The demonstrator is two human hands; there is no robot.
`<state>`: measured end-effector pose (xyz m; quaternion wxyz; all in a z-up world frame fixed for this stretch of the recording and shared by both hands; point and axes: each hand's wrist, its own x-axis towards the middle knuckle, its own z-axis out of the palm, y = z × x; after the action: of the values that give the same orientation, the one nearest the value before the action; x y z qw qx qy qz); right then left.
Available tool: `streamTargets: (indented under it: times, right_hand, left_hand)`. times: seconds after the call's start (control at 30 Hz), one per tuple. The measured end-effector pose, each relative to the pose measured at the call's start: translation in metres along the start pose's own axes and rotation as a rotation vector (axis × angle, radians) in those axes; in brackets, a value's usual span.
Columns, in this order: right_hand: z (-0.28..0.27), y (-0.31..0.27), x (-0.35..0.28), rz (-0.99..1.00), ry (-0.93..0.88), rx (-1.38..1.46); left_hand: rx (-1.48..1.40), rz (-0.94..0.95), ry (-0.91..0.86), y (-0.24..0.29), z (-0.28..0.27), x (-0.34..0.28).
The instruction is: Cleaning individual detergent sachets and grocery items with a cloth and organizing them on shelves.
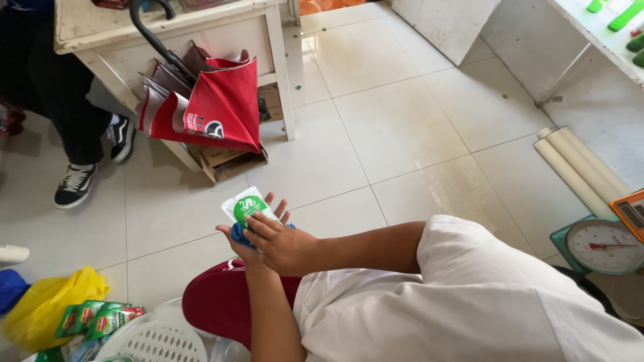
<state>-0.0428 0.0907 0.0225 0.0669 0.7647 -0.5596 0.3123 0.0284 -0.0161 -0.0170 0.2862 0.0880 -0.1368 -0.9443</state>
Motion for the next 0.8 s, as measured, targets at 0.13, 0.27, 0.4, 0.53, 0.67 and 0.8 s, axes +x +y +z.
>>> streamTargets:
  times: [0.13, 0.27, 0.4, 0.53, 0.67, 0.8]
  right_hand:
    - [0.005, 0.016, 0.007, 0.051, -0.021, 0.006]
    - [0.019, 0.057, 0.029, 0.229, -0.105, 0.047]
    - [0.022, 0.080, 0.043, 0.289, -0.002, -0.078]
    - [0.029, 0.056, 0.028, 0.229, -0.036, -0.007]
    - [0.020, 0.030, 0.011, 0.215, -0.088, 0.140]
    - [0.017, 0.035, 0.007, 0.197, -0.125, 0.154]
  left_hand:
    - [0.008, 0.012, 0.050, 0.002, -0.044, 0.008]
    - [0.025, 0.013, 0.100, -0.005, -0.076, 0.018]
    - [0.072, 0.010, 0.159, -0.003, -0.066, 0.013]
    - [0.054, 0.053, 0.193, -0.006, 0.003, -0.009]
    - [-0.026, 0.115, 0.196, -0.001, 0.050, -0.012]
    - [-0.083, 0.094, 0.199, 0.001, 0.040, -0.007]
